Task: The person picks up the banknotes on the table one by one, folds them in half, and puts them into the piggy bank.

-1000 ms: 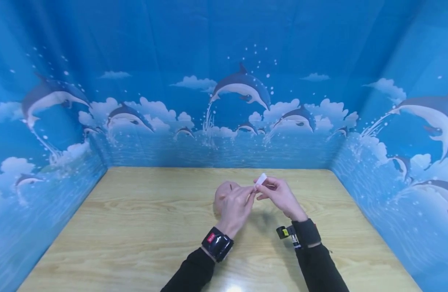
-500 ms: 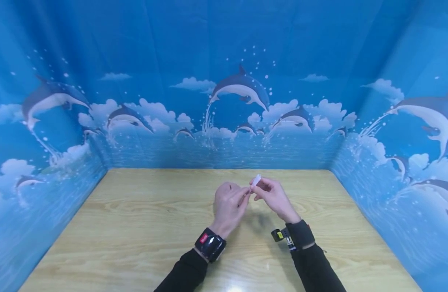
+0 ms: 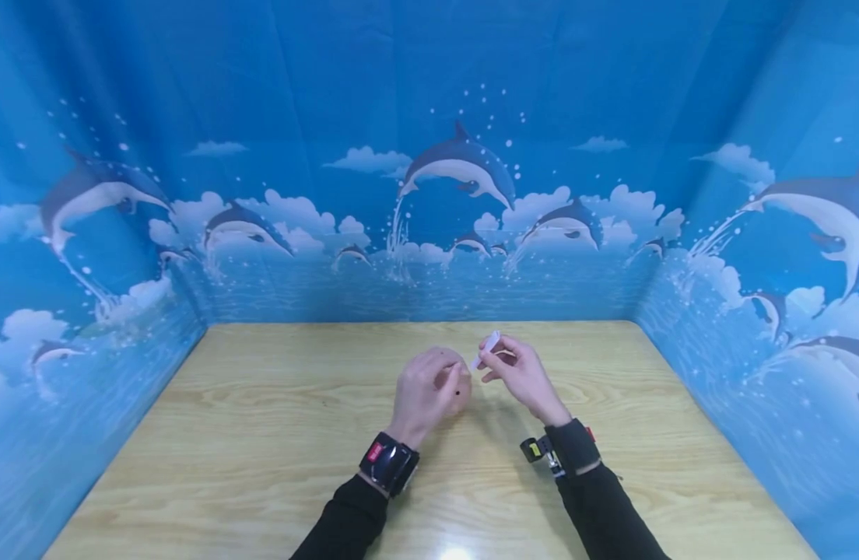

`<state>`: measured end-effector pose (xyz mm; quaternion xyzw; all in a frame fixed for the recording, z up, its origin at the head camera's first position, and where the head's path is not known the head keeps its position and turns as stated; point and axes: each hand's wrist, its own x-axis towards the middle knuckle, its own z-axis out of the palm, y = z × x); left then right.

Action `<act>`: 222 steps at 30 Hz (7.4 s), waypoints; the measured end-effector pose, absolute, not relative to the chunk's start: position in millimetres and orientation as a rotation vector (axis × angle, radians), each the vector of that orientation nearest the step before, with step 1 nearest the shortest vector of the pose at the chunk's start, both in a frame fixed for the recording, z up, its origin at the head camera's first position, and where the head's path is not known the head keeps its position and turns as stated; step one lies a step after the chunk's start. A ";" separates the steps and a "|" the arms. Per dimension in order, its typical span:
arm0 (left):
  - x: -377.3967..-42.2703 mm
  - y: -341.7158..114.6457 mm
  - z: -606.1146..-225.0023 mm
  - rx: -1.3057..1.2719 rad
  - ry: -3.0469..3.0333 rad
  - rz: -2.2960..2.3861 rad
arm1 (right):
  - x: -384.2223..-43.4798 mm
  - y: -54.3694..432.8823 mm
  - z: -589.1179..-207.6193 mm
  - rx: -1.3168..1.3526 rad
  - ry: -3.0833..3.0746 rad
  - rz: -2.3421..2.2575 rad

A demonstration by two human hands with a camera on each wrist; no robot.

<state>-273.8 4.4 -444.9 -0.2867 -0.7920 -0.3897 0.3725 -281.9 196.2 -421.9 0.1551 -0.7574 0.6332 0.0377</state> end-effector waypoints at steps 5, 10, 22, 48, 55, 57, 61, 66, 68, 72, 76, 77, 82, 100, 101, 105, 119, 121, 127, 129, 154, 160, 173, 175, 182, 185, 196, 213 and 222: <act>-278.7 -6.0 -448.5 -0.670 -2.027 -0.978 | -281.8 193.1 -422.2 0.478 -2.315 1.947; -281.0 -14.6 -453.1 -0.571 -2.083 -0.962 | -284.3 191.9 -422.6 0.464 -2.310 1.955; -281.9 -19.1 -460.9 -0.560 -2.370 -0.977 | -287.3 182.6 -426.2 0.480 -2.332 1.887; -280.9 -20.7 -461.1 -0.617 -2.461 -1.093 | -303.3 149.7 -428.2 0.439 -2.381 1.620; -282.3 -20.3 -461.8 -0.630 -2.463 -1.032 | -306.3 146.2 -429.1 0.437 -2.409 1.577; -283.0 -20.1 -462.2 -0.625 -2.468 -1.020 | -306.1 146.1 -428.9 0.438 -2.418 1.558; -283.7 -20.5 -463.7 -0.623 -2.479 -0.995 | -305.6 146.8 -429.8 0.458 -2.436 1.535; -283.4 -21.5 -464.9 -0.637 -2.475 -0.983 | -305.5 147.9 -429.8 0.510 -2.441 1.514; -283.4 -21.7 -465.4 -0.642 -2.474 -0.978 | -305.4 148.5 -429.6 0.526 -2.447 1.502; -283.0 -22.3 -465.8 -0.642 -2.476 -0.975 | -305.2 149.3 -429.6 0.562 -2.466 1.465; -282.6 -22.1 -465.9 -0.640 -2.477 -0.976 | -305.4 148.5 -430.0 0.564 -2.468 1.444; -282.5 -21.9 -465.8 -0.636 -2.482 -0.975 | -305.5 148.1 -430.1 0.561 -2.467 1.441; -282.1 -21.0 -466.5 -0.622 -2.501 -0.972 | -306.5 146.1 -432.2 0.551 -2.485 1.426; -283.5 -20.9 -467.9 -0.624 -2.470 -0.972 | -303.3 147.6 -433.1 0.527 -2.517 1.472; -283.6 -20.9 -468.3 -0.624 -2.466 -0.973 | -303.0 147.8 -433.0 0.525 -2.514 1.473; -283.5 -21.0 -469.2 -0.615 -2.480 -0.979 | -303.0 148.0 -433.1 0.537 -2.519 1.455; -281.1 -21.5 -462.8 -0.535 -2.662 -1.099 | -303.4 148.4 -431.2 0.554 -2.577 1.443; -281.1 -21.8 -462.3 -0.531 -2.671 -1.115 | -303.3 148.2 -431.2 0.556 -2.581 1.442; -281.3 -22.6 -461.9 -0.539 -2.684 -1.147 | -302.3 147.0 -431.3 0.544 -2.595 1.435; -281.3 -22.8 -462.1 -0.532 -2.697 -1.150 | -301.9 146.8 -431.3 0.534 -2.602 1.439; -282.1 -22.9 -463.2 -0.521 -2.702 -1.134 | -302.0 142.9 -432.5 0.538 -2.582 1.385; -282.6 -23.0 -464.1 -0.528 -2.698 -1.128 | -300.5 140.0 -432.5 0.513 -2.549 1.379; -281.9 -23.1 -463.9 -0.519 -2.706 -1.130 | -299.7 142.1 -431.3 0.594 -2.581 1.309; -281.9 -22.9 -463.8 -0.515 -2.707 -1.135 | -299.6 144.4 -430.4 0.626 -2.598 1.286; -281.2 -22.8 -462.6 -0.509 -2.716 -1.130 | -302.1 145.0 -432.1 0.611 -2.619 1.253; -280.5 -22.9 -462.3 -0.506 -2.718 -1.136 | -301.8 142.0 -433.0 0.564 -2.601 1.261; -280.9 -23.4 -463.7 -0.539 -2.698 -1.135 | -297.1 133.3 -431.9 0.418 -2.555 1.405; -281.3 -22.8 -463.6 -0.549 -2.671 -1.089 | -302.8 128.9 -437.0 0.342 -2.478 1.354; -281.4 -24.4 -466.3 -0.558 -2.667 -1.083 | -302.6 126.9 -438.2 0.321 -2.468 1.339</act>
